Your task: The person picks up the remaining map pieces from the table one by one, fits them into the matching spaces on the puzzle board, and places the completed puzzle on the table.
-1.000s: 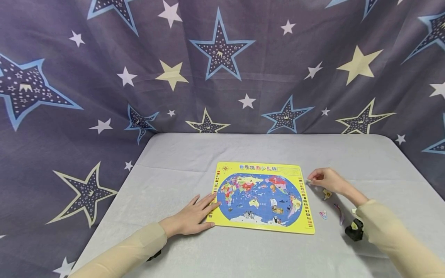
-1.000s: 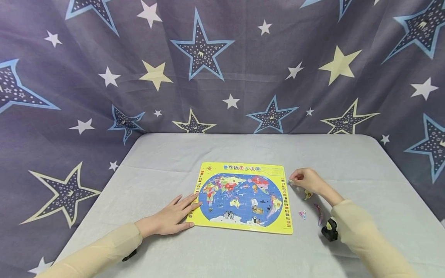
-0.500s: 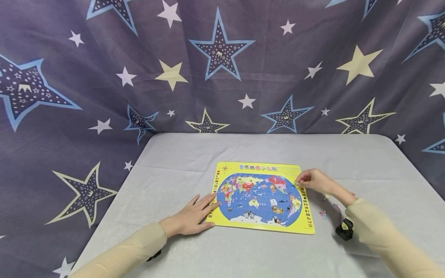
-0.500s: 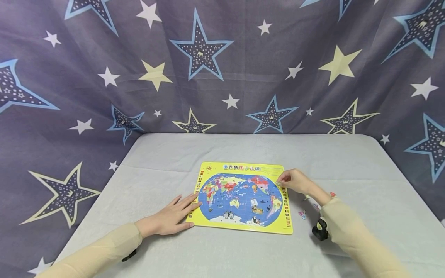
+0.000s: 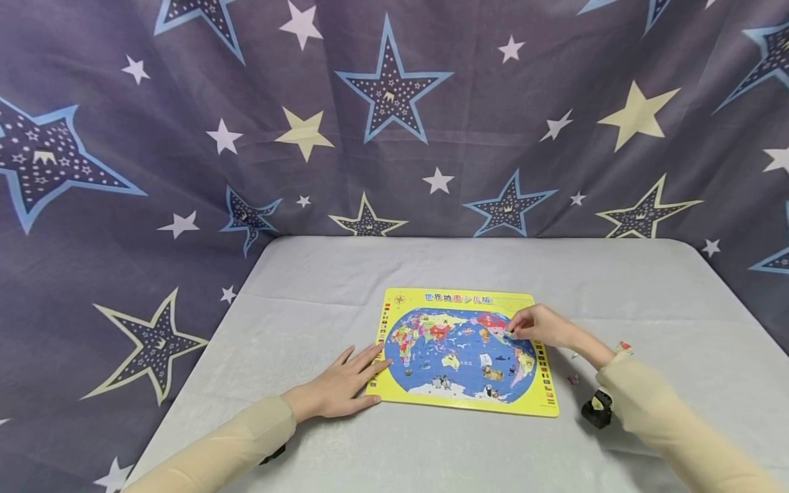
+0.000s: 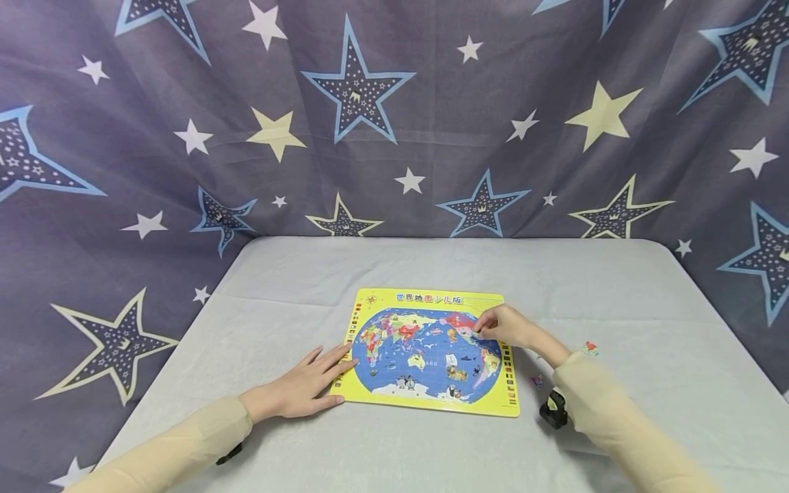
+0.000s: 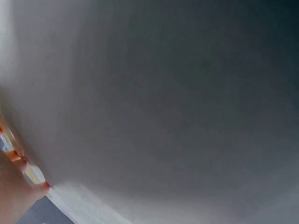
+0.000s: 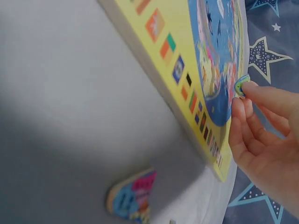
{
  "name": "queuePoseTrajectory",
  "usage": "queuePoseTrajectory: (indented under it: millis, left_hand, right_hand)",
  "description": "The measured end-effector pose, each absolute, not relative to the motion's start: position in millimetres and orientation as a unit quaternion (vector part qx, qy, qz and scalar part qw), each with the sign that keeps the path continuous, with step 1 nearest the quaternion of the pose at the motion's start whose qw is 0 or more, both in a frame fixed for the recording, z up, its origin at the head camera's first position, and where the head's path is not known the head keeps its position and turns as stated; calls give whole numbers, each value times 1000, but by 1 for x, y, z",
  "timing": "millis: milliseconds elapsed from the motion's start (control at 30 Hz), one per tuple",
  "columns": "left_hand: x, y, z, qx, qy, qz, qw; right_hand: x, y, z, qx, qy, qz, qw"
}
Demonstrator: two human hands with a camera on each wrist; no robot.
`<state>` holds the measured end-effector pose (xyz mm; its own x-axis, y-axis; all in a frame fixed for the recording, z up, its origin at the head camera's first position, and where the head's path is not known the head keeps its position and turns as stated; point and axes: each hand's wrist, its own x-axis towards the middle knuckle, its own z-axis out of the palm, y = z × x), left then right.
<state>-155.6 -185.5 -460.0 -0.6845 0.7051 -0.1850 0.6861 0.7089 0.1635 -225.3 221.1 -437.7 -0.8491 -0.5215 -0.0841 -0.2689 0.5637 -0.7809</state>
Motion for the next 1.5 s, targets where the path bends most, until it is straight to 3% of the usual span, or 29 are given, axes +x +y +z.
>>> queuePoseTrajectory:
  millis: [1500]
  left_hand:
    - [-155,-186,-460,382,917,36,110]
  right_hand:
    - [-220,201,-448,-239,890,-371,116]
